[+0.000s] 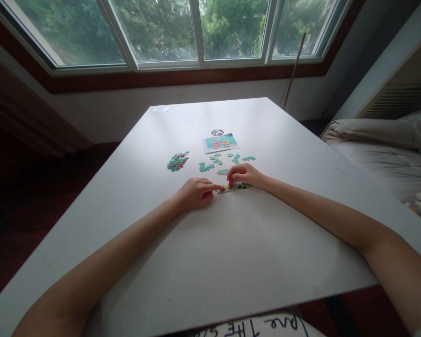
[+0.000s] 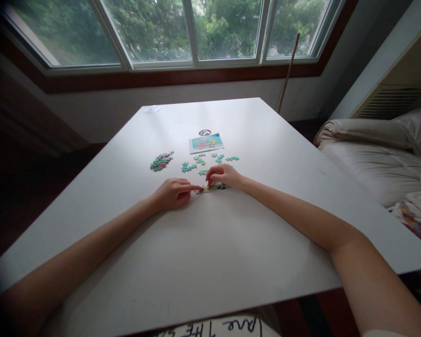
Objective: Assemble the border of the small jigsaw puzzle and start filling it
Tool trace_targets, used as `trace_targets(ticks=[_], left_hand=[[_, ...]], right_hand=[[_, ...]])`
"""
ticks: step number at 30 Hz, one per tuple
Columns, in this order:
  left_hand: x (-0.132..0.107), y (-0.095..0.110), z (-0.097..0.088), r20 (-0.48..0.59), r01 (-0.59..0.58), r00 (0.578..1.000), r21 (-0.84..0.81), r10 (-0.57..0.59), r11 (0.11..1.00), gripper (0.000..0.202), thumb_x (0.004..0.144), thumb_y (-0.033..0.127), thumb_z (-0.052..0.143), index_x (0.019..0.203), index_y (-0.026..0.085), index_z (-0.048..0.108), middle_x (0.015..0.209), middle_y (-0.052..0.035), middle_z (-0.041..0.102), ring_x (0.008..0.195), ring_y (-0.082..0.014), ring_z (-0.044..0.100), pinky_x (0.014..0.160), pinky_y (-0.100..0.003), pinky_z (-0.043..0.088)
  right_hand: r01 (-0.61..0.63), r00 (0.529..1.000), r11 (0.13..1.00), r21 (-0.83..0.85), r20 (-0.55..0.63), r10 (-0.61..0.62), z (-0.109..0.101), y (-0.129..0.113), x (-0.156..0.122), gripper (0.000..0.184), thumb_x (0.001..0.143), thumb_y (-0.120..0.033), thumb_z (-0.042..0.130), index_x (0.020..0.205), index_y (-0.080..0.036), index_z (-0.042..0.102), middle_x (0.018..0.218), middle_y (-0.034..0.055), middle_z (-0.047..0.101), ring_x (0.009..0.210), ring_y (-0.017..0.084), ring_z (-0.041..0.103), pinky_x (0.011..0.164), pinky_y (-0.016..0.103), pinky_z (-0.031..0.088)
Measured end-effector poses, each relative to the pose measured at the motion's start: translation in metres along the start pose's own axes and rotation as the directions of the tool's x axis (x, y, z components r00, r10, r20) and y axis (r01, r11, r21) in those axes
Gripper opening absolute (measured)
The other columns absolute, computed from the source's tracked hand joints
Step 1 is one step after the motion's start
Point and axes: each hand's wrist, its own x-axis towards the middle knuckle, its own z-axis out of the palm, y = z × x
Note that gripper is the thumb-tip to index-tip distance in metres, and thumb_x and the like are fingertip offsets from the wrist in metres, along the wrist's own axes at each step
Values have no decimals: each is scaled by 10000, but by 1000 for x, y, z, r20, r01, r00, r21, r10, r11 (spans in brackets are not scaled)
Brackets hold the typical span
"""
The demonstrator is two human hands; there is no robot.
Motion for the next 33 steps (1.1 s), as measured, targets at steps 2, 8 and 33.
trace_targets(ticks=[2,8,33], left_hand=[[0,0,0,3,4,1000,-1,-4,1000,431,751,85,431,1084,226,666,665,1,625,603,-109,543,581,-198,395],[-1,0,1,1,17,1000,-5,-17,1000,434,753,87,429,1088,231,665,658,3,619,593,-104,539,574,-192,393],[-1,-1,1,7,22,1000,-12,-22,1000,449,744,81,423,1093,231,663,663,0,622,604,-109,543,579,-195,399]], right_hand=[[2,1000,1000,-5,-12,-2,-2,0,1,125,667,-203,542,722,-133,630,628,10,682,640,130,620,662,245,447],[1,998,999,-37,-63,-3,-3,0,1,134,665,-196,511,699,-129,623,526,-18,631,490,82,494,519,205,351],[-24,994,979,-203,-107,2,2,1,-2,131,671,-193,470,657,-150,592,420,-54,533,427,77,466,518,201,371]])
